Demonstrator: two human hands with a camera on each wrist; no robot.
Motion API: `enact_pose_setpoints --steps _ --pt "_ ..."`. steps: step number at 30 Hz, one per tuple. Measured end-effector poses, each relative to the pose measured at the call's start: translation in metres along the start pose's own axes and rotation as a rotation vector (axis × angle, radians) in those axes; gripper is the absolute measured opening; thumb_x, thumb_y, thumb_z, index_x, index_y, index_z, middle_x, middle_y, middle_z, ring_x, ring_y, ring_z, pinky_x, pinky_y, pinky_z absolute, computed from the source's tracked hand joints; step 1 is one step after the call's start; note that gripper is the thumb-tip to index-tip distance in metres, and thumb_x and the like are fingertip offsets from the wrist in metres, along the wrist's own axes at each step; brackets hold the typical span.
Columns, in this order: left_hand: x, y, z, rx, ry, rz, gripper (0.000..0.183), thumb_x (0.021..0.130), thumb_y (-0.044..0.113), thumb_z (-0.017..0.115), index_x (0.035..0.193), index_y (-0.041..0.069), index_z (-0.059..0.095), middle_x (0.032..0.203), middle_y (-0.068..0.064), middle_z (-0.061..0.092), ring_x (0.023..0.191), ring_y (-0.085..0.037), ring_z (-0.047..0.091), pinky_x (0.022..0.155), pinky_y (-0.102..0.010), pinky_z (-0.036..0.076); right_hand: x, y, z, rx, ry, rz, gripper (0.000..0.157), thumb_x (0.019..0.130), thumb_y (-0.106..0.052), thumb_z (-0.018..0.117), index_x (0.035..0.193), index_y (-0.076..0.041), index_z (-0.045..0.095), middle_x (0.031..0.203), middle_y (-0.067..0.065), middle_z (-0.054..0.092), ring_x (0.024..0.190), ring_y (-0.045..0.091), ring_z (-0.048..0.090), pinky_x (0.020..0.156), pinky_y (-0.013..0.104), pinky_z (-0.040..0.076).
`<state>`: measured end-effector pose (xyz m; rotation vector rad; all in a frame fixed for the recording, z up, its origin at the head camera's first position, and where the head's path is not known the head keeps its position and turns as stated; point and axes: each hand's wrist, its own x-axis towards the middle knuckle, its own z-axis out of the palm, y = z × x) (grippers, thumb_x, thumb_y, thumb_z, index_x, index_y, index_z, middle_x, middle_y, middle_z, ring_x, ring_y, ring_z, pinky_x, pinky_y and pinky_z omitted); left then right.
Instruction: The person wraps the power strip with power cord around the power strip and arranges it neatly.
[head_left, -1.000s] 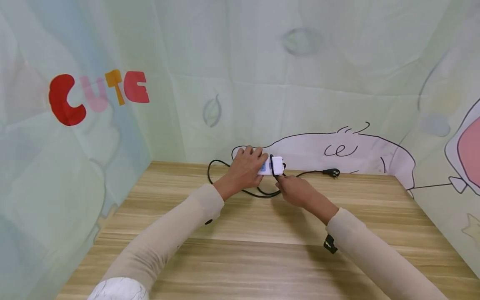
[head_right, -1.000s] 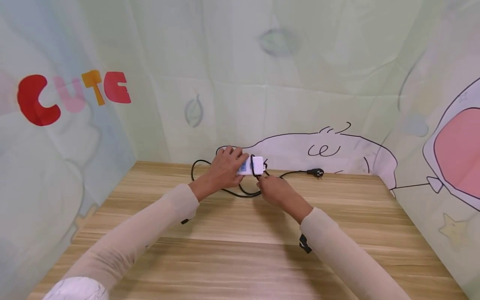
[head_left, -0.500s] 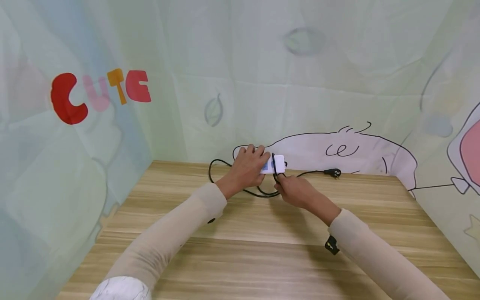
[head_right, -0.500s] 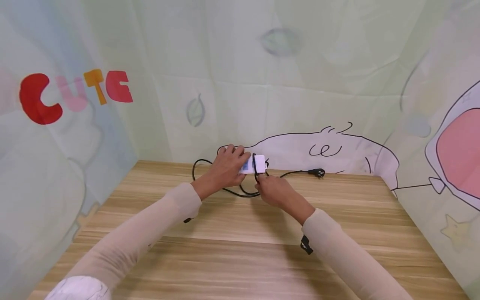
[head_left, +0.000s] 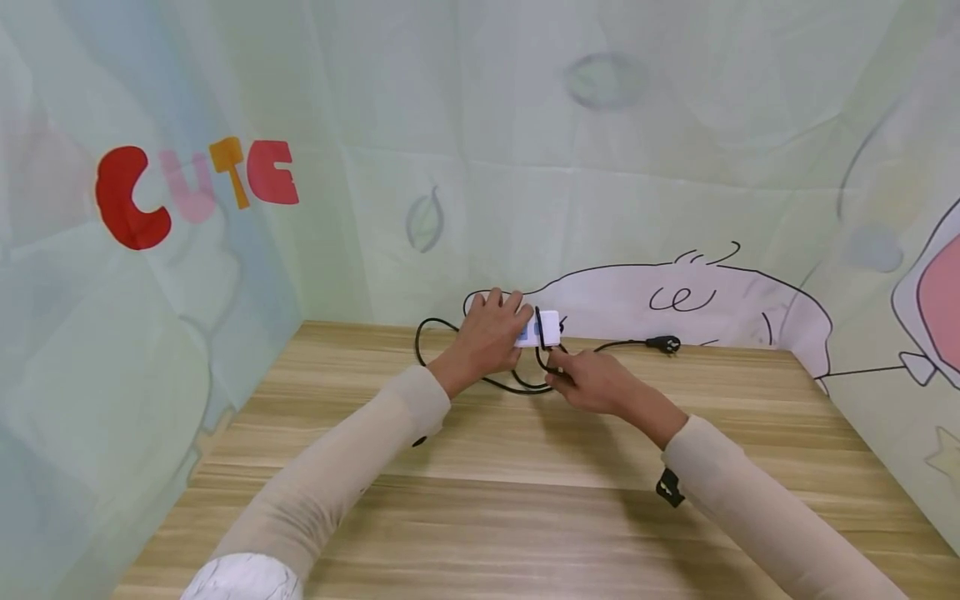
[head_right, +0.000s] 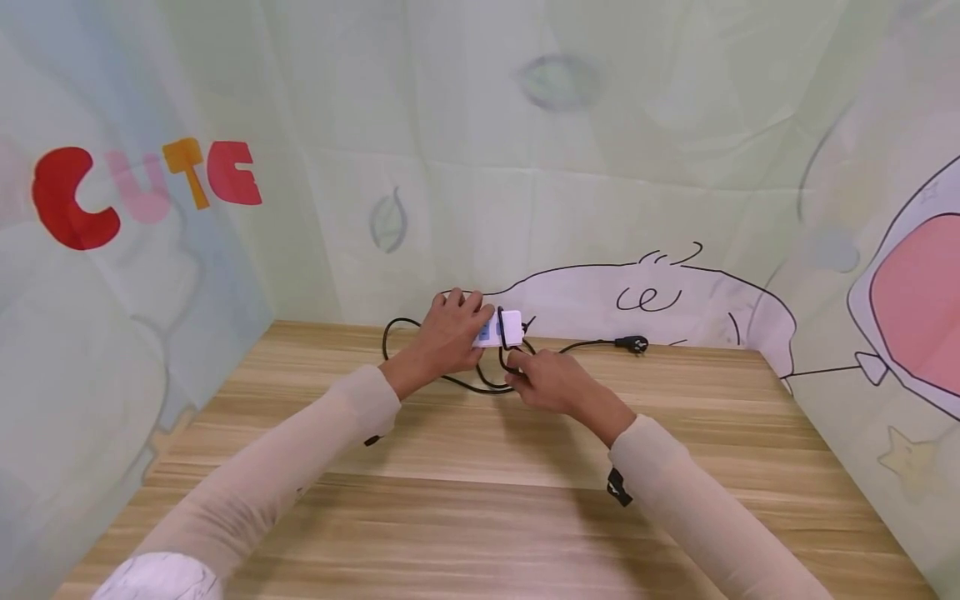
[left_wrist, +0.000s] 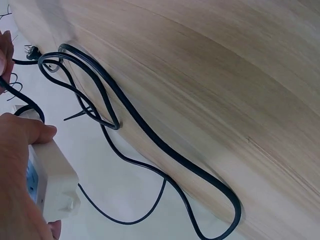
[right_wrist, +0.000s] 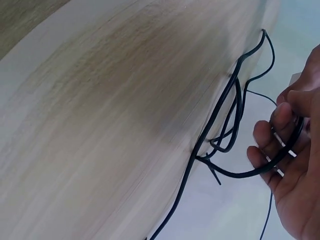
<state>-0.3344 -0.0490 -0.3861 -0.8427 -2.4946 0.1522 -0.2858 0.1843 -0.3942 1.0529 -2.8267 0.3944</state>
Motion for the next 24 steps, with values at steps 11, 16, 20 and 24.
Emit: enact_pose_setpoints --steps 11,16,20,24 --pt "0.0006 -0.0033 0.0018 0.013 -0.005 -0.012 0.044 0.100 0.029 0.081 0.138 0.010 0.068 0.132 -0.013 0.068 0.114 -0.040 0.068 0.093 -0.057 0.060 -0.0023 0.0065 -0.0020 0.057 0.067 -0.078 0.009 0.107 -0.025 0.072 0.101 -0.019 0.069 0.071 -0.009 0.059 0.062 0.006 0.045 0.057 0.027 0.032" --pt "0.0002 -0.0057 0.0020 0.019 -0.017 -0.008 0.044 0.100 0.029 0.080 0.138 0.010 0.068 0.133 -0.013 0.067 0.115 -0.040 0.068 0.096 -0.058 0.061 -0.0026 0.0058 -0.0037 0.086 0.062 -0.083 0.007 0.107 -0.026 0.072 0.103 -0.020 0.069 0.076 -0.008 0.065 0.065 0.006 0.049 0.059 0.027 0.036" --pt "-0.0007 -0.0065 0.0015 0.024 -0.029 -0.015 0.044 0.099 0.027 0.080 0.138 0.011 0.067 0.133 -0.013 0.066 0.115 -0.040 0.067 0.095 -0.058 0.060 -0.0033 0.0059 -0.0048 0.115 0.052 -0.084 0.006 0.107 -0.025 0.072 0.108 -0.020 0.071 0.083 -0.007 0.073 0.069 0.006 0.057 0.063 0.028 0.043" --pt "-0.0016 -0.0066 0.0012 0.025 -0.028 -0.016 0.044 0.099 0.027 0.080 0.138 0.011 0.067 0.132 -0.012 0.066 0.115 -0.040 0.067 0.095 -0.058 0.060 -0.0046 0.0079 -0.0058 0.186 0.040 -0.104 0.007 0.107 -0.022 0.071 0.112 -0.016 0.071 0.091 -0.006 0.077 0.078 0.007 0.064 0.072 0.031 0.053"
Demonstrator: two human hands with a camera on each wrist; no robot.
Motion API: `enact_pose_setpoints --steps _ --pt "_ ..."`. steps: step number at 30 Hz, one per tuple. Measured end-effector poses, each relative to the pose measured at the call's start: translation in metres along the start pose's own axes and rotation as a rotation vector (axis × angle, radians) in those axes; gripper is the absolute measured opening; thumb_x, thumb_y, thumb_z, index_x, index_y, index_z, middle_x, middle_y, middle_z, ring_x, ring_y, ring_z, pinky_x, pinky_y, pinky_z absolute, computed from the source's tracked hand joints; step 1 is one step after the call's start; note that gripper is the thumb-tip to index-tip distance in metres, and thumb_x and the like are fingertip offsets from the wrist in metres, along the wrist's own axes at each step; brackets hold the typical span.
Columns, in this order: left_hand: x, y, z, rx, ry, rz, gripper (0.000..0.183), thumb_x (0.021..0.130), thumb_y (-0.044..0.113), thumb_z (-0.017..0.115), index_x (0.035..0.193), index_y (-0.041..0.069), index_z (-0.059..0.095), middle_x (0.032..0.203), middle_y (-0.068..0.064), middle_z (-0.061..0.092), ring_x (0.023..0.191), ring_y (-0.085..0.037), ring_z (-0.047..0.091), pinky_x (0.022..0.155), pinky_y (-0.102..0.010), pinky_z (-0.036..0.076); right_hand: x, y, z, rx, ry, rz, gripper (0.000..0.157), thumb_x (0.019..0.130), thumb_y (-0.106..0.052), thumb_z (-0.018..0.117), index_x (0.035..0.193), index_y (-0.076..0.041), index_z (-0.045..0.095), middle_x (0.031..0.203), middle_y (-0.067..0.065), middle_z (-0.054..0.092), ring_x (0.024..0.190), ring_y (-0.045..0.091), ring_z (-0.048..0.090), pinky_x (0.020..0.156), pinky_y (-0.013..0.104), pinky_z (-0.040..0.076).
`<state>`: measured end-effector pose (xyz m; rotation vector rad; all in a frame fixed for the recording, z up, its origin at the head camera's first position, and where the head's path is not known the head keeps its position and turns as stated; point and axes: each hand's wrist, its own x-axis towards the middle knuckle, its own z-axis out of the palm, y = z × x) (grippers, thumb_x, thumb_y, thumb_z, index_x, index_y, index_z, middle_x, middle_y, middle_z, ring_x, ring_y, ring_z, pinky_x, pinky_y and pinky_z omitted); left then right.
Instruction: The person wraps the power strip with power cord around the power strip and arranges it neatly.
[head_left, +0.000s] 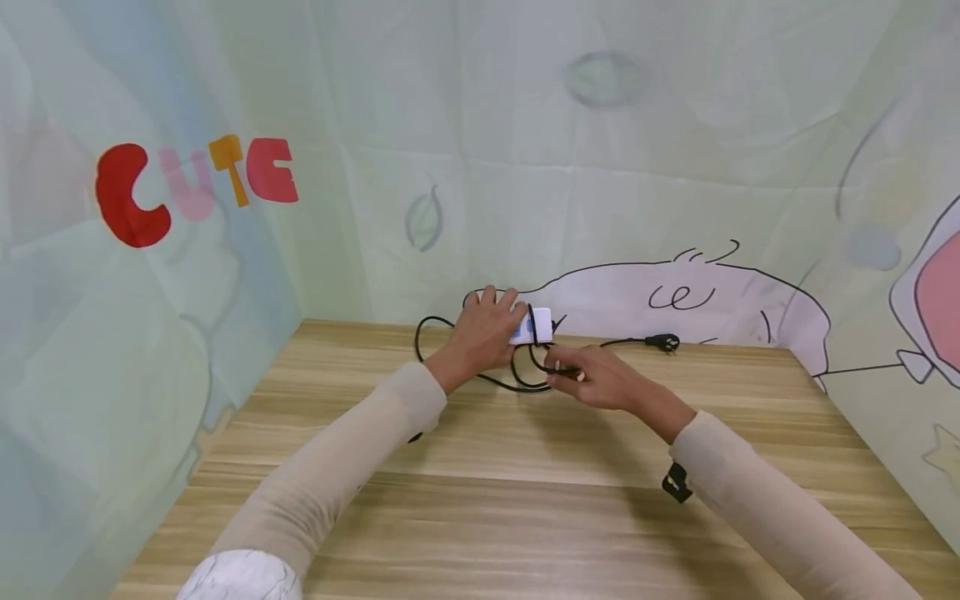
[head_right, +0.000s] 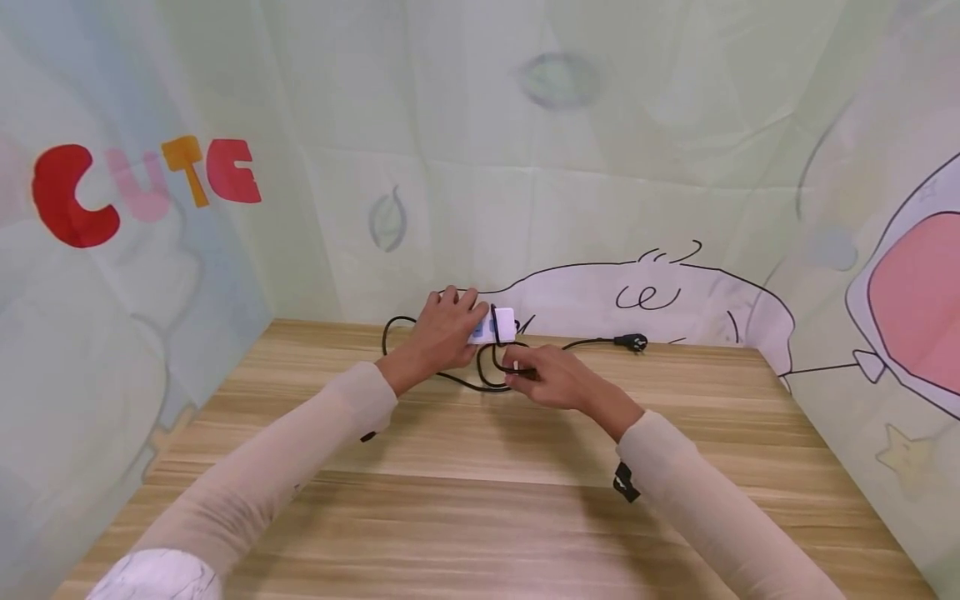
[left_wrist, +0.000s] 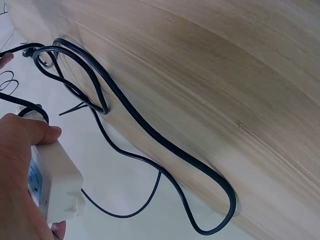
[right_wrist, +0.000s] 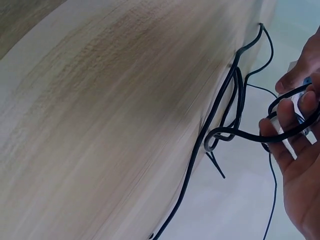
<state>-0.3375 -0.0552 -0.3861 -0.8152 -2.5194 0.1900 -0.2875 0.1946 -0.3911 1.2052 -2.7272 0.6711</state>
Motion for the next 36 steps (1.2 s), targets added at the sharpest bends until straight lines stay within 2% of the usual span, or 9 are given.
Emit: enact_pose_setpoints --steps 5,9,15,17,22,28,31,36 --pt "0.000 -0.001 0.001 0.008 0.004 0.000 0.043 0.099 0.029 0.081 0.136 0.011 0.068 0.131 -0.013 0.066 0.114 -0.040 0.067 0.095 -0.057 0.060 -0.003 0.004 -0.001 0.099 -0.020 -0.013 0.006 0.109 -0.019 0.070 0.114 -0.016 0.071 0.097 -0.006 0.077 0.089 0.008 0.067 0.082 0.038 0.060" --pt "-0.001 -0.001 0.001 0.028 0.014 0.006 0.040 0.100 0.027 0.079 0.135 0.011 0.068 0.130 -0.014 0.066 0.113 -0.040 0.067 0.095 -0.056 0.060 -0.004 0.004 -0.003 0.120 -0.040 -0.019 0.007 0.111 -0.018 0.068 0.117 -0.017 0.072 0.102 -0.004 0.078 0.094 0.010 0.070 0.085 0.042 0.062" --pt "-0.002 -0.001 0.002 0.042 0.005 0.031 0.041 0.098 0.023 0.079 0.135 0.011 0.067 0.131 -0.014 0.065 0.113 -0.040 0.066 0.095 -0.056 0.059 -0.002 0.004 -0.005 0.082 -0.045 -0.061 0.014 0.113 -0.017 0.066 0.123 -0.013 0.075 0.102 -0.002 0.075 0.086 0.008 0.062 0.078 0.034 0.054" --pt "-0.003 -0.001 0.002 0.050 0.000 0.046 0.042 0.098 0.023 0.080 0.136 0.011 0.067 0.131 -0.015 0.064 0.113 -0.040 0.065 0.095 -0.057 0.058 -0.001 0.004 -0.006 0.064 -0.031 -0.084 0.015 0.113 -0.015 0.066 0.123 -0.011 0.077 0.102 -0.001 0.074 0.084 0.008 0.059 0.078 0.033 0.052" --pt "-0.005 -0.001 0.003 0.073 -0.003 0.067 0.043 0.097 0.023 0.082 0.135 0.013 0.067 0.130 -0.015 0.063 0.112 -0.039 0.063 0.093 -0.056 0.056 0.006 0.005 -0.011 0.036 0.040 -0.145 0.018 0.112 -0.010 0.068 0.126 -0.005 0.078 0.112 0.005 0.079 0.090 0.010 0.064 0.081 0.035 0.057" --pt "-0.004 0.001 0.001 0.068 -0.014 0.103 0.036 0.098 0.021 0.080 0.132 0.014 0.068 0.127 -0.014 0.062 0.112 -0.038 0.061 0.093 -0.055 0.054 0.016 0.008 -0.017 -0.006 0.158 -0.185 0.017 0.109 -0.006 0.071 0.124 -0.005 0.079 0.104 0.007 0.077 0.086 0.016 0.063 0.078 0.038 0.056" --pt "-0.005 0.003 -0.001 0.077 -0.016 0.133 0.037 0.098 0.022 0.081 0.132 0.015 0.067 0.127 -0.014 0.061 0.113 -0.037 0.061 0.095 -0.055 0.054 0.020 0.009 -0.021 -0.010 0.185 -0.168 0.018 0.110 -0.007 0.071 0.125 -0.005 0.079 0.106 0.008 0.078 0.090 0.019 0.068 0.081 0.042 0.058" --pt "-0.008 0.004 -0.003 0.099 -0.020 0.149 0.046 0.092 0.027 0.089 0.131 0.017 0.068 0.128 -0.011 0.061 0.111 -0.035 0.059 0.096 -0.052 0.052 0.028 0.013 -0.026 0.020 0.176 -0.084 0.019 0.112 -0.012 0.068 0.127 -0.005 0.079 0.113 0.011 0.081 0.101 0.025 0.075 0.090 0.050 0.062"
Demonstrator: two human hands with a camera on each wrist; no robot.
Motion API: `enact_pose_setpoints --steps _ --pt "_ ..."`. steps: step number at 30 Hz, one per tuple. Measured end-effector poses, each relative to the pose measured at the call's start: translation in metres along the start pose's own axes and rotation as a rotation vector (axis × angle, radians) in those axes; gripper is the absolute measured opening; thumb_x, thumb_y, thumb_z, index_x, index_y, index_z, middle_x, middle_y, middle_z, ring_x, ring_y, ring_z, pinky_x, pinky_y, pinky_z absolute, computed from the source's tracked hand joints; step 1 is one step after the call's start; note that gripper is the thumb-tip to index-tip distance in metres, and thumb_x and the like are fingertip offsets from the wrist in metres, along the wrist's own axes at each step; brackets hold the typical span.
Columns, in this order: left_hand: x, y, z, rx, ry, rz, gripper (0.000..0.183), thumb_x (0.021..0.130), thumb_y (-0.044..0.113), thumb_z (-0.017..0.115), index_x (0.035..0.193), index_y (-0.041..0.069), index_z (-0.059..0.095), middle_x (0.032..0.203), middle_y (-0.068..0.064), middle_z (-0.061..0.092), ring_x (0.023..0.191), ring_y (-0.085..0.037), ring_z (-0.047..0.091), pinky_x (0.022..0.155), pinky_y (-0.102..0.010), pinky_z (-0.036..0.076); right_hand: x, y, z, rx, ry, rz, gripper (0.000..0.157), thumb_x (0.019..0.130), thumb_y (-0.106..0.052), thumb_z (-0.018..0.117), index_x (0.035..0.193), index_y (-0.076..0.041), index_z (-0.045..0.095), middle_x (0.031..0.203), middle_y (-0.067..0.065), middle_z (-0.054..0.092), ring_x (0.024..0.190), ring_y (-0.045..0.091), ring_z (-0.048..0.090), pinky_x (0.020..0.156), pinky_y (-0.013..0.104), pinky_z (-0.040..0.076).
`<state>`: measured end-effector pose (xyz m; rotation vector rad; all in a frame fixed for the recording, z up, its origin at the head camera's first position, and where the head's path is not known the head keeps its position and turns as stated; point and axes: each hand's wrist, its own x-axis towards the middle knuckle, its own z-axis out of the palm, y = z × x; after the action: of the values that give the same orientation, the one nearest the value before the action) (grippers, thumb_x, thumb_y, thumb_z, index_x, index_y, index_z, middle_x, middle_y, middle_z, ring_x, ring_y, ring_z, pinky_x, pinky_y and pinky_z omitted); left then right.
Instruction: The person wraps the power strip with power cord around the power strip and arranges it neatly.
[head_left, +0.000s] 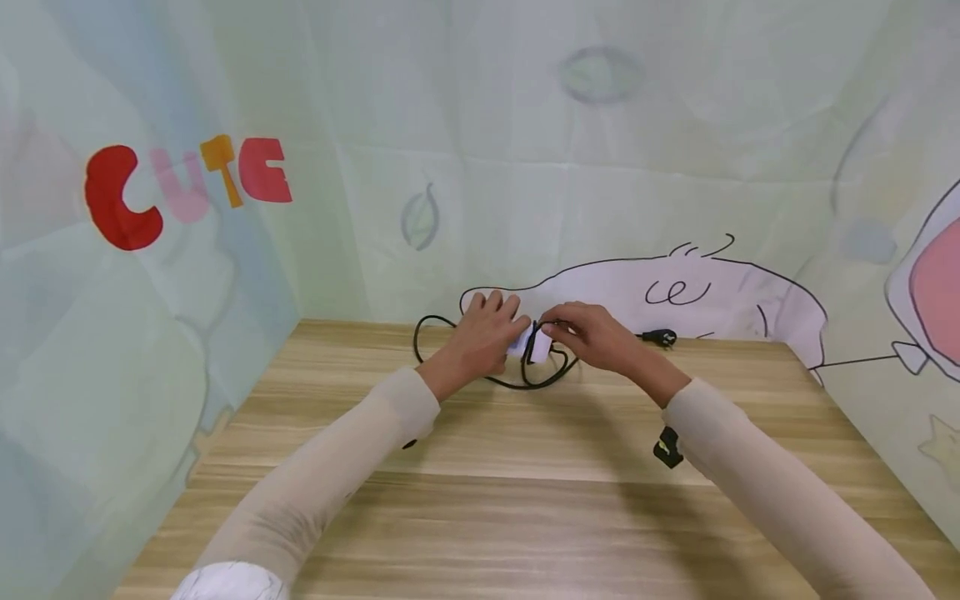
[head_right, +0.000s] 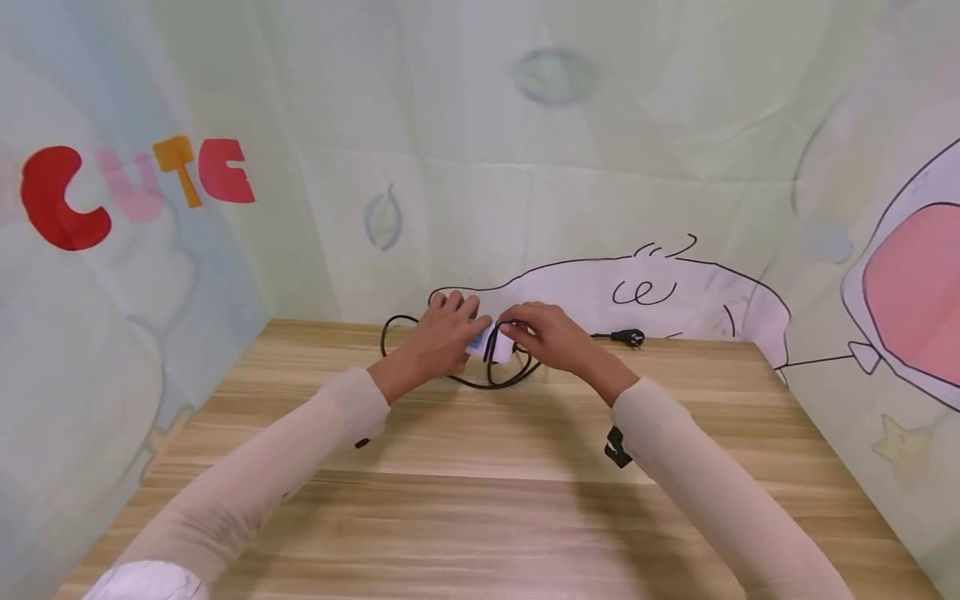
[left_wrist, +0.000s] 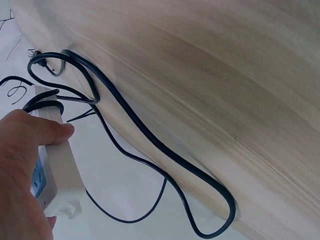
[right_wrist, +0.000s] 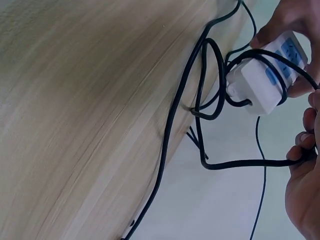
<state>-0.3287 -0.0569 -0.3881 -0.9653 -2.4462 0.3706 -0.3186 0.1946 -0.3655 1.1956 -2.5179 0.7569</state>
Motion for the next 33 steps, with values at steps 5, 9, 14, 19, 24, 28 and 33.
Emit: enact_pose_setpoints --steps 5,9,14,19,24,28,33 --pt "-0.003 0.002 -0.001 -0.044 0.036 0.021 0.049 0.089 0.025 0.092 0.132 0.015 0.069 0.129 -0.011 0.063 0.112 -0.036 0.061 0.098 -0.054 0.054 0.002 0.005 0.001 0.029 0.024 0.093 0.019 0.113 -0.015 0.068 0.125 -0.006 0.080 0.116 0.010 0.082 0.100 0.023 0.074 0.091 0.048 0.062" --pt "-0.001 0.006 -0.003 -0.085 0.082 0.060 0.047 0.092 0.022 0.089 0.134 0.014 0.069 0.129 -0.012 0.064 0.115 -0.038 0.063 0.100 -0.056 0.056 -0.003 0.007 -0.001 0.047 0.047 0.203 0.021 0.113 -0.018 0.069 0.127 -0.008 0.081 0.119 0.010 0.082 0.096 0.021 0.071 0.087 0.043 0.060" --pt "0.000 0.009 -0.005 -0.127 0.114 0.085 0.047 0.093 0.019 0.087 0.136 0.014 0.068 0.128 -0.012 0.064 0.116 -0.039 0.063 0.102 -0.058 0.057 -0.005 0.011 -0.004 0.078 0.061 0.301 0.025 0.113 -0.023 0.070 0.130 -0.009 0.082 0.120 0.011 0.082 0.093 0.024 0.065 0.081 0.038 0.055" --pt "-0.001 0.009 -0.005 -0.138 0.144 0.083 0.047 0.093 0.018 0.086 0.136 0.014 0.068 0.127 -0.012 0.064 0.117 -0.039 0.064 0.102 -0.057 0.057 -0.002 0.015 -0.004 0.138 0.089 0.325 0.027 0.111 -0.021 0.073 0.131 -0.005 0.082 0.124 0.014 0.084 0.098 0.022 0.070 0.083 0.033 0.057" --pt "-0.006 0.008 -0.005 -0.136 0.182 0.090 0.042 0.095 0.016 0.083 0.134 0.014 0.068 0.125 -0.011 0.065 0.117 -0.038 0.065 0.101 -0.056 0.058 0.003 0.019 -0.002 0.285 0.149 0.406 0.028 0.105 -0.019 0.081 0.127 -0.001 0.084 0.122 0.018 0.085 0.095 0.008 0.073 0.083 0.025 0.058" --pt "-0.009 0.008 -0.006 -0.128 0.232 0.098 0.041 0.097 0.018 0.081 0.135 0.015 0.067 0.125 -0.011 0.067 0.117 -0.037 0.066 0.100 -0.055 0.059 0.005 0.022 -0.001 0.389 0.169 0.437 0.027 0.104 -0.014 0.082 0.126 0.001 0.084 0.123 0.022 0.084 0.085 0.002 0.067 0.078 0.023 0.054" --pt "-0.009 0.007 -0.008 -0.133 0.288 0.108 0.043 0.098 0.024 0.082 0.137 0.015 0.066 0.126 -0.011 0.067 0.118 -0.036 0.066 0.101 -0.054 0.059 0.006 0.025 0.000 0.417 0.165 0.447 0.028 0.108 -0.013 0.075 0.133 -0.003 0.082 0.132 0.022 0.081 0.092 0.005 0.066 0.081 0.027 0.054"
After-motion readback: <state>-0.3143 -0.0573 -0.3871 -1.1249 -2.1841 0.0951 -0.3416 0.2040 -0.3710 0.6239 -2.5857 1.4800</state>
